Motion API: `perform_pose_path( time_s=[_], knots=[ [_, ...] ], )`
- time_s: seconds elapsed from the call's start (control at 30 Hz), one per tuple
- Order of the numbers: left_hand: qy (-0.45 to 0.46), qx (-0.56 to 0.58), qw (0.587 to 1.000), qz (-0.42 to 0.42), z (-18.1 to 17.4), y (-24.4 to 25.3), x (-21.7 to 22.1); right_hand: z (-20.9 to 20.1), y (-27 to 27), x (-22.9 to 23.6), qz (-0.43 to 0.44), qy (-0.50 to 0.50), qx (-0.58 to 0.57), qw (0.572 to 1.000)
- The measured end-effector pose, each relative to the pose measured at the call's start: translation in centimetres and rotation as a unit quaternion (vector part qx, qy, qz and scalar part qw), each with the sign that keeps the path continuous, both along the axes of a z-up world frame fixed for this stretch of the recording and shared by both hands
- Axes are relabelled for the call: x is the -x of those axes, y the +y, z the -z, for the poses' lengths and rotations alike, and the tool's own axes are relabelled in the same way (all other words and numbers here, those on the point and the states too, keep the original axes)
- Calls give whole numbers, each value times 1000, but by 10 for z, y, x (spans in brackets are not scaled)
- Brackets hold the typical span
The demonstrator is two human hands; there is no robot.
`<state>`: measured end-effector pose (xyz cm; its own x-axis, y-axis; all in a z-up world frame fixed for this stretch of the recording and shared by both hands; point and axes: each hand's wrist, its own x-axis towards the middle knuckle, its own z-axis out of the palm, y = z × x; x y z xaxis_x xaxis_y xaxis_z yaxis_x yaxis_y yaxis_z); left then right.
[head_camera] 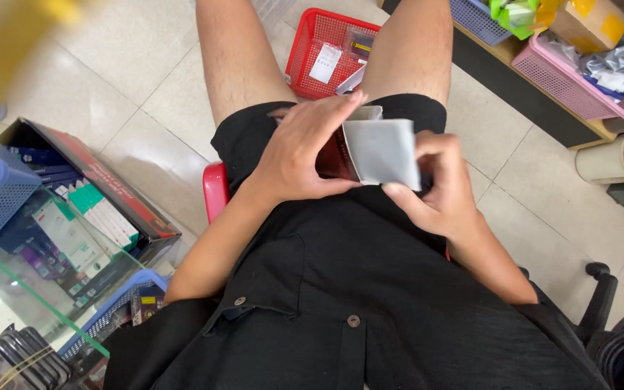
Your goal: Unboxing and inspecting a phone screen protector from its packaging.
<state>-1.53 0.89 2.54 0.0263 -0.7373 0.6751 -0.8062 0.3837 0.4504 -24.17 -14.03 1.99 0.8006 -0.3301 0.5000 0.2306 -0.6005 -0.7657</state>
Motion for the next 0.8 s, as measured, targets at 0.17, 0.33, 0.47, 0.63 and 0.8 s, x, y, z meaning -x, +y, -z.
perform_pose_path(
  time_s=[0.17,0.33,0.47,0.63,0.8],
  knots=[
    [118,-7,992,48,-9,8,6,-18,11,-16,-22,-109,73,991],
    [121,-15,991,52,-6,6,9,-8,10,-22,15,-15,139,990],
    [97,-87,991,14,1,4,5,2,3,-27,11,21,124,992],
    [81,-55,995,32,13,0,-2,1,-10,-28,0,19,207,978],
    [100,-71,991,45,23,-6,-1,4,-18,-30,-1,13,233,972]
  ],
)
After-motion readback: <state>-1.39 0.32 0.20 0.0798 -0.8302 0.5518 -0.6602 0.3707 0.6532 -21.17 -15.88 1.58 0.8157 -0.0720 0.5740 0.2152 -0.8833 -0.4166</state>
